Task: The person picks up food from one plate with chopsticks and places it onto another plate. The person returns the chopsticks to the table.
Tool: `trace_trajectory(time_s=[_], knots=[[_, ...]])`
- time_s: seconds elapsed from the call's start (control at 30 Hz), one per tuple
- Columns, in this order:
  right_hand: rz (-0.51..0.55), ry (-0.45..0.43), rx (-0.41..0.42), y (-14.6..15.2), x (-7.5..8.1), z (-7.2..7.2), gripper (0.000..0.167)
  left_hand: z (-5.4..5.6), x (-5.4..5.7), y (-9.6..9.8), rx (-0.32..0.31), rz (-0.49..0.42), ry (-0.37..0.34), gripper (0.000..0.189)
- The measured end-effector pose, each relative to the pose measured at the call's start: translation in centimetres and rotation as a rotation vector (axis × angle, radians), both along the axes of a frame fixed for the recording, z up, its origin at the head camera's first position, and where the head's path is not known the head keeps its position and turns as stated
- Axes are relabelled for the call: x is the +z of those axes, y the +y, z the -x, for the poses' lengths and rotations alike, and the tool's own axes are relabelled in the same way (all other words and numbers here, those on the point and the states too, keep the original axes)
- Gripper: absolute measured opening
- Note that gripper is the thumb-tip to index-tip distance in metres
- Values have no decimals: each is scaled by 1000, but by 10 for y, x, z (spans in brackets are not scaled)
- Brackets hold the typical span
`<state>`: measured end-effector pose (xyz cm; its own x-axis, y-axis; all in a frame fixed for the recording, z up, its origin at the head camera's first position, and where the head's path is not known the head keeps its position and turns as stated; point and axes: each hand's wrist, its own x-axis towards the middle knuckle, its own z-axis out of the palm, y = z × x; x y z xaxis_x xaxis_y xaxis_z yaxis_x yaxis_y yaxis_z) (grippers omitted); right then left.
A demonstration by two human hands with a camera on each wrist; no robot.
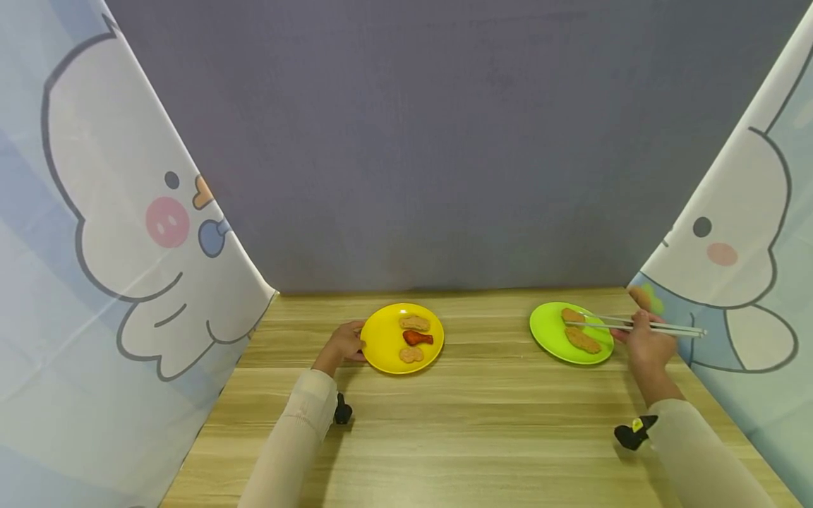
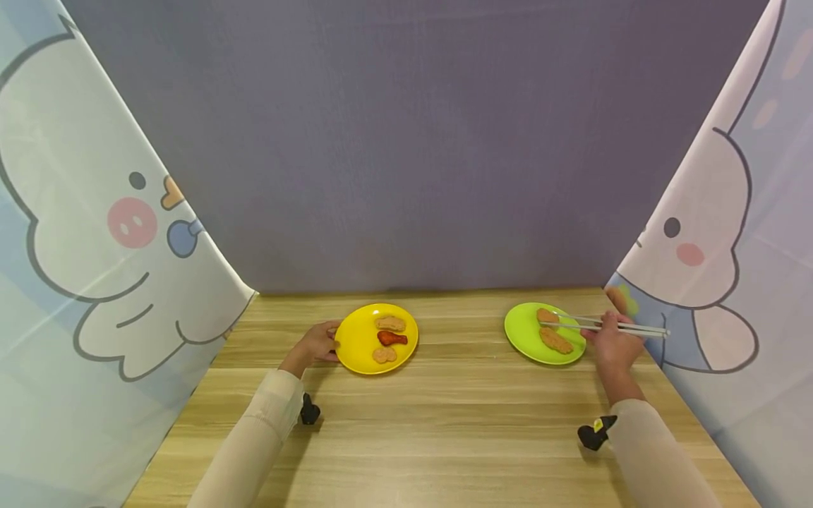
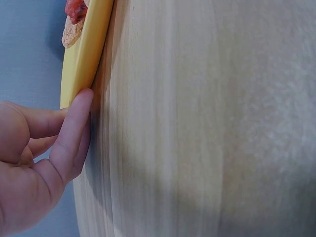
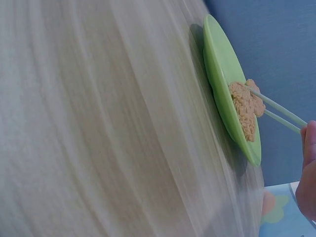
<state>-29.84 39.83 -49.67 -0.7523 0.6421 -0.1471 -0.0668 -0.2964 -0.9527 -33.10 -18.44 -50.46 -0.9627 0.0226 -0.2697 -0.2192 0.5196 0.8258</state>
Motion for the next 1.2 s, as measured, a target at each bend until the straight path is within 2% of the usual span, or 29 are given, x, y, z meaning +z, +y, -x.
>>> trace_trajectory(time_s=[0.33, 0.5, 0.6, 0.9, 1.07, 1.2], knots=[[25, 71, -23, -10, 0, 5, 17, -2, 2, 1, -16, 13, -3, 60], [61, 105, -16, -18, 2, 6, 18, -3, 2, 1, -19, 18, 2, 62], [49, 112, -8, -22, 3, 7, 19, -2, 2, 1, -18, 18, 6, 61], [-16, 105, 32, -38, 5, 7, 14, -2, 3, 1, -11, 14, 1, 62], [-19, 56, 65, -48, 5, 9, 16, -2, 3, 1, -10, 7, 4, 62], [-1, 51, 83, -55, 3, 12, 18, -3, 4, 2, -11, 12, 5, 61]])
